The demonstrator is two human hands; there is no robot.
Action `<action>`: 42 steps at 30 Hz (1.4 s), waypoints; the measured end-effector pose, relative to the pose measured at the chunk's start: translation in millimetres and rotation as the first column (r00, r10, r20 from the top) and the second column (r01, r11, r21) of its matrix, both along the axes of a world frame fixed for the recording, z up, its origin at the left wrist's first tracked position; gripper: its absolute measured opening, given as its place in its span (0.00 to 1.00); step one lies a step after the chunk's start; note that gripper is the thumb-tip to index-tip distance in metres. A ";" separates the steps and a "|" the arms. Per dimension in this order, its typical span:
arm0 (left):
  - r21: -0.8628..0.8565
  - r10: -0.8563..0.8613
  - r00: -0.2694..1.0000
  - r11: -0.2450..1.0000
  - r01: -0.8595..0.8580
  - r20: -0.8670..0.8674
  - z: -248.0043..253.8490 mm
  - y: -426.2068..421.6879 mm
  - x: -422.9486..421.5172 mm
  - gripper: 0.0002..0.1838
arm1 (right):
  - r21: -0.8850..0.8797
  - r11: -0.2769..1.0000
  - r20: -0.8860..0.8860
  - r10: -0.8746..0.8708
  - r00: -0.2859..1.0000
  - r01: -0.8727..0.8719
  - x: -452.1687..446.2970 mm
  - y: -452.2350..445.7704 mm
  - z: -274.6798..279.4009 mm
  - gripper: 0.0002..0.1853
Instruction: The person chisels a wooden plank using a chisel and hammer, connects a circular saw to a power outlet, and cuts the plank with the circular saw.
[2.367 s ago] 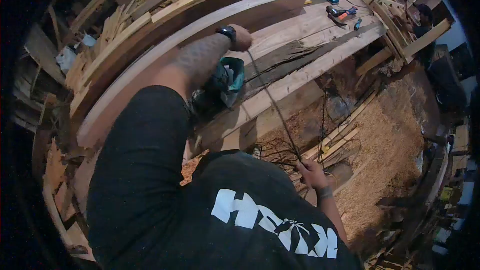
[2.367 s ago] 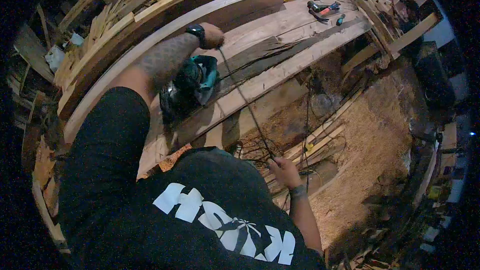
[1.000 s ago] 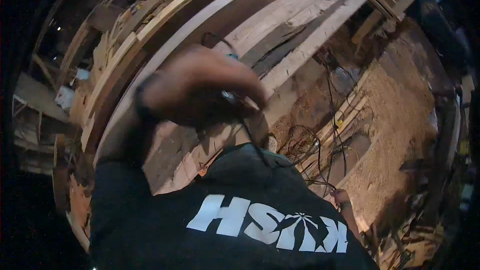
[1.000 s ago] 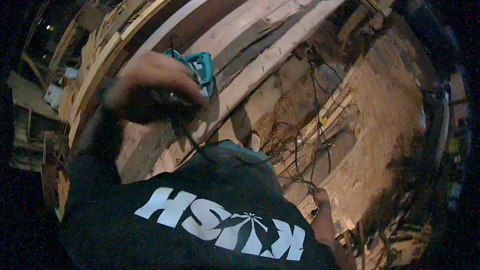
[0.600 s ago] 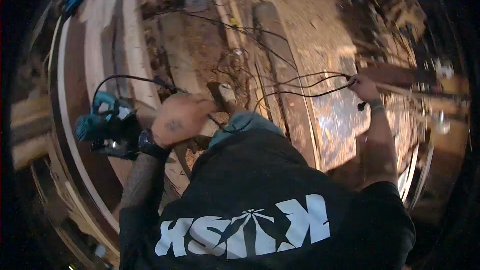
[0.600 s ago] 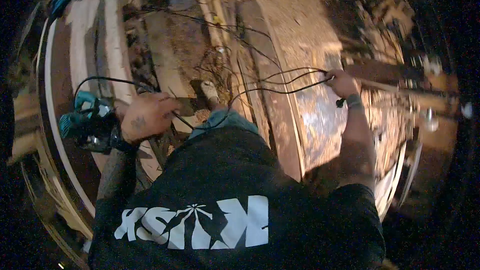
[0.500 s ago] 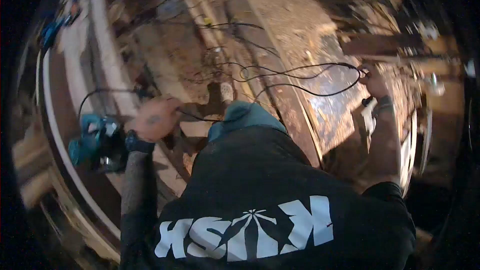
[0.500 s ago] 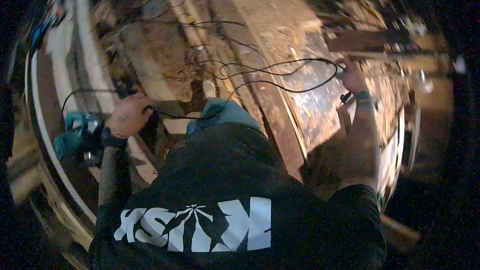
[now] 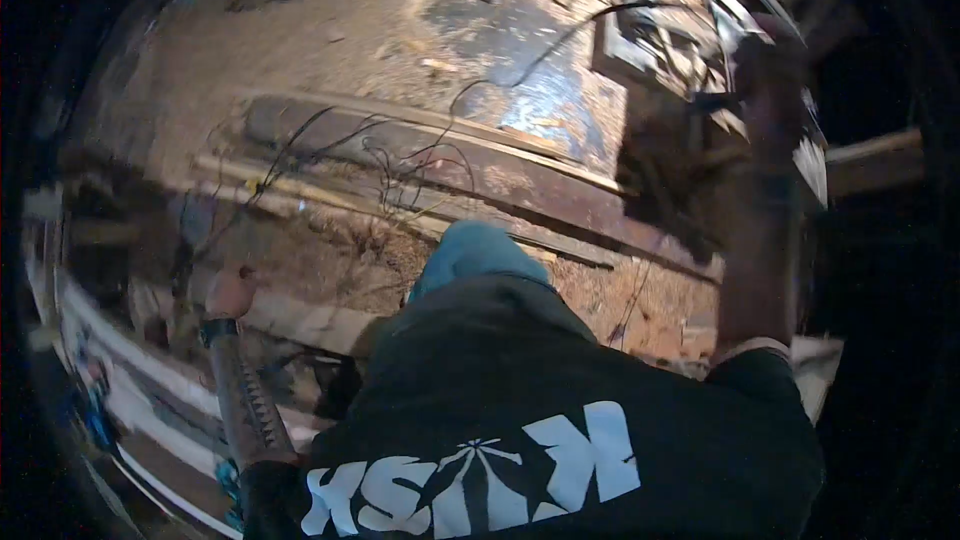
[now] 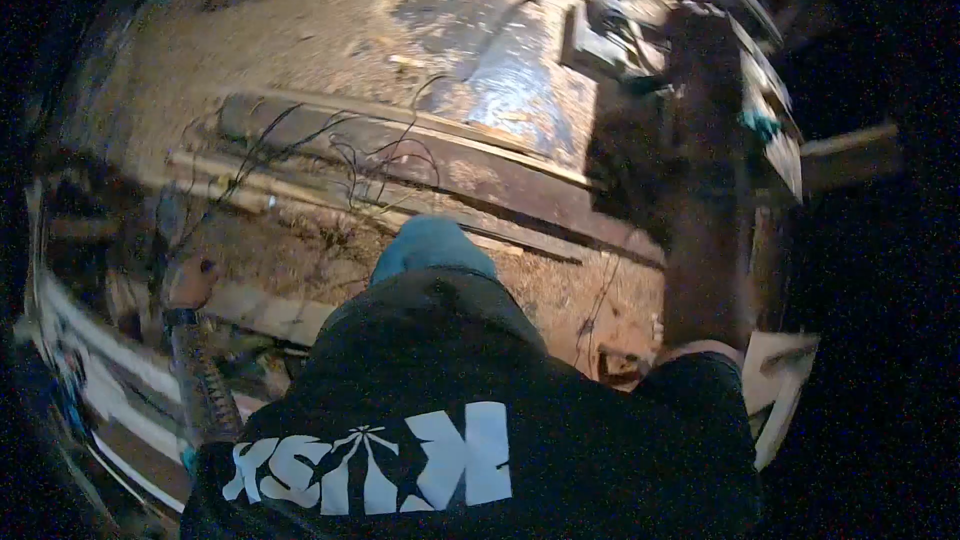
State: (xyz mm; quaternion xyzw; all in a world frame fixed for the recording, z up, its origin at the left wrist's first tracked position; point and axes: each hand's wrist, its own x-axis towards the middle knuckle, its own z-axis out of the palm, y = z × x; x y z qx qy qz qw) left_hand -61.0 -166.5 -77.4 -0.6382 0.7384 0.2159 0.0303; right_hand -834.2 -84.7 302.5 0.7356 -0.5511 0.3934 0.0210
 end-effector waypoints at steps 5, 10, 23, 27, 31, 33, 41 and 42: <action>-0.119 -0.271 0.802 0.962 0.245 -0.533 97.5 -12.0 -289.6 0.37 | 0.496 0.823 0.284 0.148 0.947 -0.277 109.5 33.5 -115.4 0.12; -0.103 -0.524 0.330 0.637 0.764 -0.786 116.7 36.9 -468.4 0.33 | 0.647 0.681 0.371 0.111 0.922 -0.342 104.8 70.3 -205.8 0.16; 0.523 -0.764 0.605 0.429 0.736 -0.225 -71.9 -22.5 -366.6 0.25 | 0.975 -0.028 -0.179 -0.681 0.710 0.219 -118.1 420.7 -363.7 0.26; 0.496 -0.688 0.657 0.474 0.728 -0.308 -100.2 -120.1 -266.6 0.19 | 0.921 -0.321 -0.387 -0.808 0.444 0.219 -83.6 538.0 -350.6 0.28; 0.583 -0.703 0.705 0.535 0.611 -0.094 -2.1 -221.7 -277.1 0.18 | 0.901 -0.376 -0.434 -0.799 0.416 0.217 -31.5 519.0 -321.5 0.25; 0.309 -0.730 0.680 0.662 0.682 0.064 41.1 -282.3 -292.7 0.17 | 0.952 -0.291 -0.307 -0.880 0.362 0.099 -4.9 488.3 -328.5 0.23; -0.310 -0.480 0.306 0.829 0.465 -0.823 292.4 -343.4 -346.0 0.30 | 0.972 -0.209 -0.159 -0.919 0.360 -0.104 48.3 396.2 -323.4 0.26; -0.524 -0.658 0.262 0.734 0.432 -0.706 310.8 -306.9 -361.0 0.35 | 0.967 -0.247 -0.216 -0.924 0.317 -0.061 55.8 374.2 -295.8 0.25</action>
